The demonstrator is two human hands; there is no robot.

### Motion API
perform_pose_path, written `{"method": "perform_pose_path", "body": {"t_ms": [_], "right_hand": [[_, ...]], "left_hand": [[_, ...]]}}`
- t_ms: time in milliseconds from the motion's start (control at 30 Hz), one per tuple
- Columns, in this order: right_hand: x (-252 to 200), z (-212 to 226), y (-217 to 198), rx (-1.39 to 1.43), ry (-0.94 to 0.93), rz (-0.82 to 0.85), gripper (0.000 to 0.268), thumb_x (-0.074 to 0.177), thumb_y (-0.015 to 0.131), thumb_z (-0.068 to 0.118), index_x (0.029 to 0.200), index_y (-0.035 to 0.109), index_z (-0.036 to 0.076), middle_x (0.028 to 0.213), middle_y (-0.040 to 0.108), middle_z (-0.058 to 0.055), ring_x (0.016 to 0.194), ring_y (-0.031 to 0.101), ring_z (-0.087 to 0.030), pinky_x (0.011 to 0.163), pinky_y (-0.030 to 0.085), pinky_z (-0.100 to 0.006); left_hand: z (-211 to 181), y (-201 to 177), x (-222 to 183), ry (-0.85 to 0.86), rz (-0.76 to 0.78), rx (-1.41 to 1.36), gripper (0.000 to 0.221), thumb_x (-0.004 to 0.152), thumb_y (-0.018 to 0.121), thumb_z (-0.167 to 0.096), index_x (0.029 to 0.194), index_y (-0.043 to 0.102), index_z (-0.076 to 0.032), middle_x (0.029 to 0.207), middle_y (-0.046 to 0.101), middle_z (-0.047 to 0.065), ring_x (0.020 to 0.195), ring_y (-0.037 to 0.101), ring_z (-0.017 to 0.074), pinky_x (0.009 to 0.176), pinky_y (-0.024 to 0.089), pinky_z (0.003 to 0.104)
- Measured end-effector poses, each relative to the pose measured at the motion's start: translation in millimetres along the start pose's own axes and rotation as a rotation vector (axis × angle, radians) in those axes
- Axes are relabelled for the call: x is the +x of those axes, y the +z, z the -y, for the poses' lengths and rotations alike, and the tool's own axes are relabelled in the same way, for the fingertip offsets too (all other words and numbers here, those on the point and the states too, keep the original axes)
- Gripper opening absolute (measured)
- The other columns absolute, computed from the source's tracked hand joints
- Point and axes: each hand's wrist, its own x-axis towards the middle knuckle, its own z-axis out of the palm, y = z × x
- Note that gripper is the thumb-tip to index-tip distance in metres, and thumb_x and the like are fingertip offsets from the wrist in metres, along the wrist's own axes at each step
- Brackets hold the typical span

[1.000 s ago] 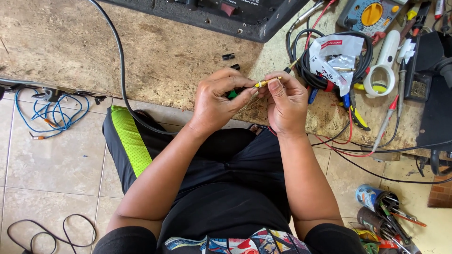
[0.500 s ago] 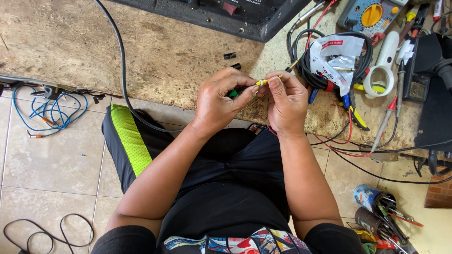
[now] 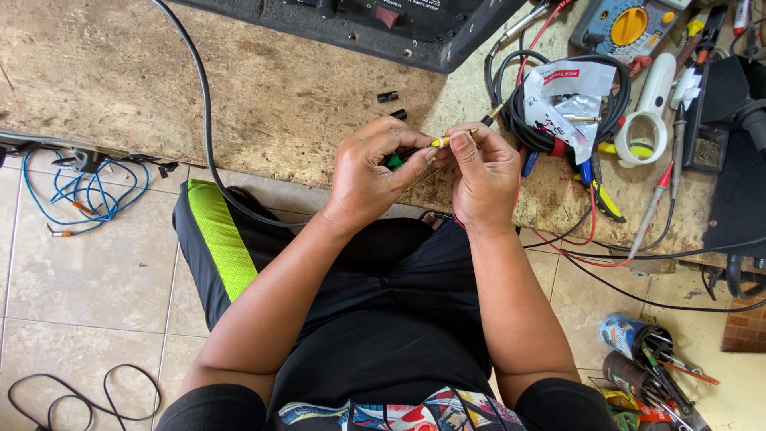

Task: Repairing and preparing an audio cable for testing by stripping wires and soldering them to a connector on an electronics workbench.

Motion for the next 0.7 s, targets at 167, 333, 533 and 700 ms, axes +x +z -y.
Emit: {"method": "perform_pose_path", "body": {"t_ms": [167,333,533,700], "right_hand": [[1,11,1,-0.014,0.048,0.064,0.022,0.101,0.068,0.013,0.111,0.067,-0.006,0.099,0.068,-0.019,0.080,0.076,-0.029,0.063,0.066,-0.033],[2,20,6,-0.031,0.097,0.154,0.030,0.105,0.062,0.017,0.126,0.065,-0.005,0.111,0.071,-0.019,0.086,0.074,-0.024,0.065,0.064,-0.030],[6,24,8,-0.098,0.150,0.212,0.031,0.106,0.058,0.018,0.118,0.068,-0.008,0.098,0.069,-0.019,0.076,0.074,-0.025,0.057,0.063,-0.031],[10,28,13,-0.124,0.232,0.129,0.021,0.100,0.071,0.018,0.099,0.075,-0.003,0.085,0.073,-0.015,0.065,0.071,-0.019,0.052,0.063,-0.029]], "left_hand": [[1,-2,-2,0.015,-0.045,0.076,0.012,0.091,0.081,-0.009,0.103,0.079,-0.009,0.089,0.076,0.012,0.079,0.075,0.0351,0.068,0.059,0.039],[-14,-4,-3,0.021,-0.009,0.101,0.014,0.094,0.076,-0.003,0.107,0.078,-0.004,0.091,0.076,0.020,0.078,0.075,0.0400,0.068,0.059,0.044],[-6,-4,-12,-0.208,0.118,0.026,0.012,0.096,0.073,-0.009,0.105,0.077,-0.002,0.077,0.075,0.017,0.059,0.075,0.0255,0.052,0.057,0.034],[-10,-8,-13,-0.360,0.157,-0.135,0.014,0.097,0.069,-0.007,0.107,0.076,0.001,0.074,0.072,0.016,0.057,0.074,0.0214,0.051,0.058,0.030]]}}
